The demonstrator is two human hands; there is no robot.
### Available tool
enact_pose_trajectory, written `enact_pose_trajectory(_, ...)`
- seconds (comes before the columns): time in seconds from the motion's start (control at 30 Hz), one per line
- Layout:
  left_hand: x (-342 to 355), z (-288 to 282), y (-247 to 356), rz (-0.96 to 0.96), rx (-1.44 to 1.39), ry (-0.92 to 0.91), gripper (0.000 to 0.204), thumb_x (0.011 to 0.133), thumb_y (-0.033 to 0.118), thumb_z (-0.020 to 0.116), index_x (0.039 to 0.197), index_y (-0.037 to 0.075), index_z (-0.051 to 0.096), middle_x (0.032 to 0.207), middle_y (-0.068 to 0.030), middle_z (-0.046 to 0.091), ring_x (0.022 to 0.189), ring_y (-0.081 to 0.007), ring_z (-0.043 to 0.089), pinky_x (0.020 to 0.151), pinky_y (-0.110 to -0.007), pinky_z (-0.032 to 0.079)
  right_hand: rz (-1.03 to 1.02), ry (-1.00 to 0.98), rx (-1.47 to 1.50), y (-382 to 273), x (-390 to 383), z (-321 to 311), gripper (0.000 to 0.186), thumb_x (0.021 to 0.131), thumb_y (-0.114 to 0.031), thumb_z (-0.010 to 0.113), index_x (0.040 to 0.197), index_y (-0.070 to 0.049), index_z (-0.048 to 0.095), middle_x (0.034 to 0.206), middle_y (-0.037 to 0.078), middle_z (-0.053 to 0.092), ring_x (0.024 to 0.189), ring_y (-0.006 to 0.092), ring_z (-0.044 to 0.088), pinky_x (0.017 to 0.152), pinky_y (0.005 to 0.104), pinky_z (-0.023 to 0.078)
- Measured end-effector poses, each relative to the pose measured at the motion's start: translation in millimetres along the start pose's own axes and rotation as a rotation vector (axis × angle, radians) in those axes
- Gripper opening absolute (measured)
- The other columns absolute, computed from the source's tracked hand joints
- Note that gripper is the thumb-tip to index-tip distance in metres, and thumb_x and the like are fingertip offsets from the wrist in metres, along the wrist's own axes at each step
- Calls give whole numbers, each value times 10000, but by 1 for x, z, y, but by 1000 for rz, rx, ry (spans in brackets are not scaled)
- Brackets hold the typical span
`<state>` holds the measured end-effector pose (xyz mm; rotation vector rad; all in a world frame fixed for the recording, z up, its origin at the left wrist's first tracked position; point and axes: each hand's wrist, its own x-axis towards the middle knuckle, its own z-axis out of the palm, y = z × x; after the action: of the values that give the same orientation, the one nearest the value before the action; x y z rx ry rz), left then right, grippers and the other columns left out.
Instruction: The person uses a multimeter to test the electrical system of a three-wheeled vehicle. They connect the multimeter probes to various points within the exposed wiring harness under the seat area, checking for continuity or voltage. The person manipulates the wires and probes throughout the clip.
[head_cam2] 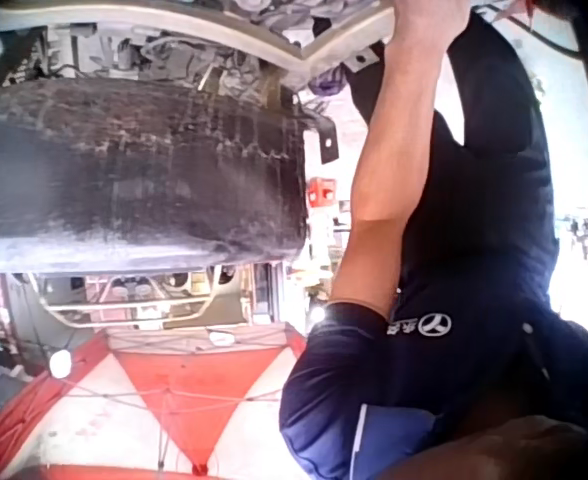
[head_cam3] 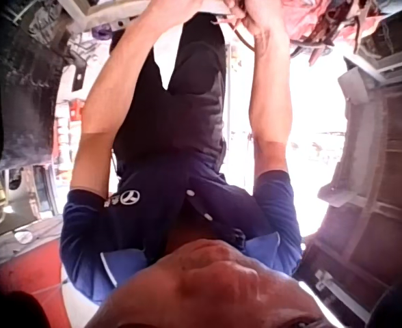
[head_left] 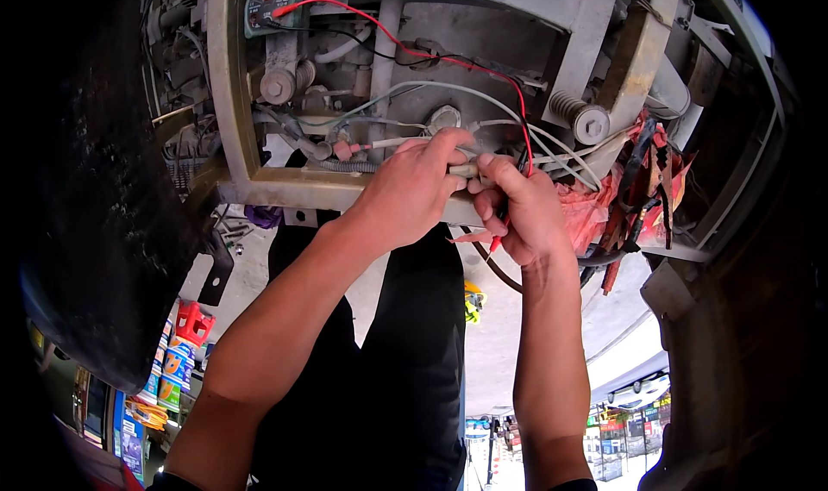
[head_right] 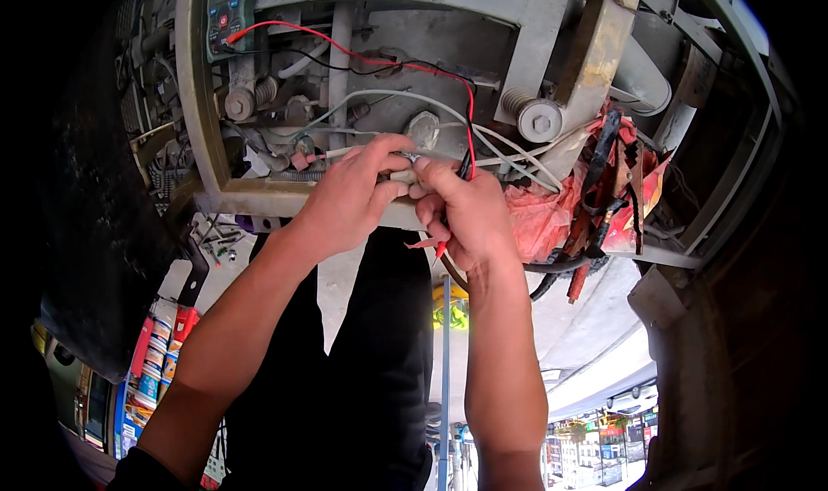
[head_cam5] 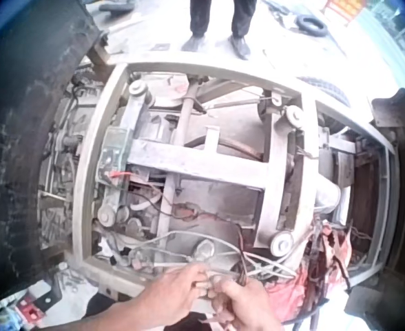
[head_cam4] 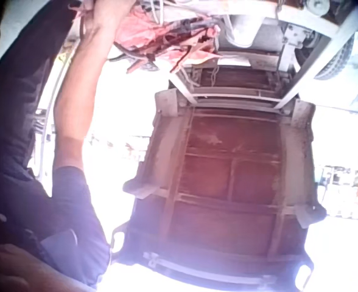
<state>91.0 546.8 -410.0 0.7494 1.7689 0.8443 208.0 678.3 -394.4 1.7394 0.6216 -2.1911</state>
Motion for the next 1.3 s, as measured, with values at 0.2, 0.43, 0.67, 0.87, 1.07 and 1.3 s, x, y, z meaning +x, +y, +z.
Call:
enact_pose_trajectory(0.2, 1, 4, -7, 142, -11, 52, 184, 853, 19, 587, 1036, 7, 601, 997, -169, 668, 960, -358, 624, 824, -411, 493, -3, 137, 106, -1, -2, 7, 217, 860, -177, 683, 899, 30, 631, 734, 87, 593, 492, 87, 464, 379, 224, 310)
enact_pose_trajectory(0.43, -8, 3, -15, -46, -102, 74, 183, 841, 38, 624, 1024, 43, 612, 928, -152, 655, 879, -333, 638, 781, -374, 494, -213, 234, 244, -9, 7, -44, 196, 901, -177, 623, 774, -34, 577, 637, 16, 524, 456, 67, 421, 367, 222, 281)
enact_pose_trajectory(0.67, -10, 7, 3, 3, -26, 23, 349, 831, 107, 655, 1169, 39, 597, 1183, -163, 601, 1129, -337, 541, 975, -419, 426, -174, 221, 190, 7, -8, -9, 281, 959, -258, 617, 951, 21, 597, 744, 87, 602, 484, 108, 502, 353, 219, 302)
enact_pose_trajectory(0.87, 2, -3, -12, 17, 64, -127, 253, 799, 108, 680, 1028, 25, 611, 1045, -142, 646, 1038, -353, 575, 971, -430, 402, -255, 401, 181, 34, -23, -18, 239, 974, -263, 578, 977, -25, 596, 697, 49, 568, 425, 96, 416, 353, 221, 265)
enact_pose_trajectory(1.07, -5, 14, -7, 94, 111, 85, 198, 732, 26, 698, 842, 29, 534, 869, -127, 600, 931, -355, 569, 873, -429, 421, -221, 429, -54, 63, -42, 4, 249, 938, -262, 646, 866, -24, 638, 605, -25, 535, 453, 25, 395, 408, 205, 277)
enact_pose_trajectory(1.3, -11, 15, -7, 49, 44, 119, 175, 769, 44, 664, 924, 26, 586, 915, -125, 619, 973, -347, 569, 885, -424, 434, -225, 356, -47, 46, -14, 29, 247, 928, -204, 663, 764, -35, 590, 537, -35, 470, 415, 36, 365, 372, 221, 253)
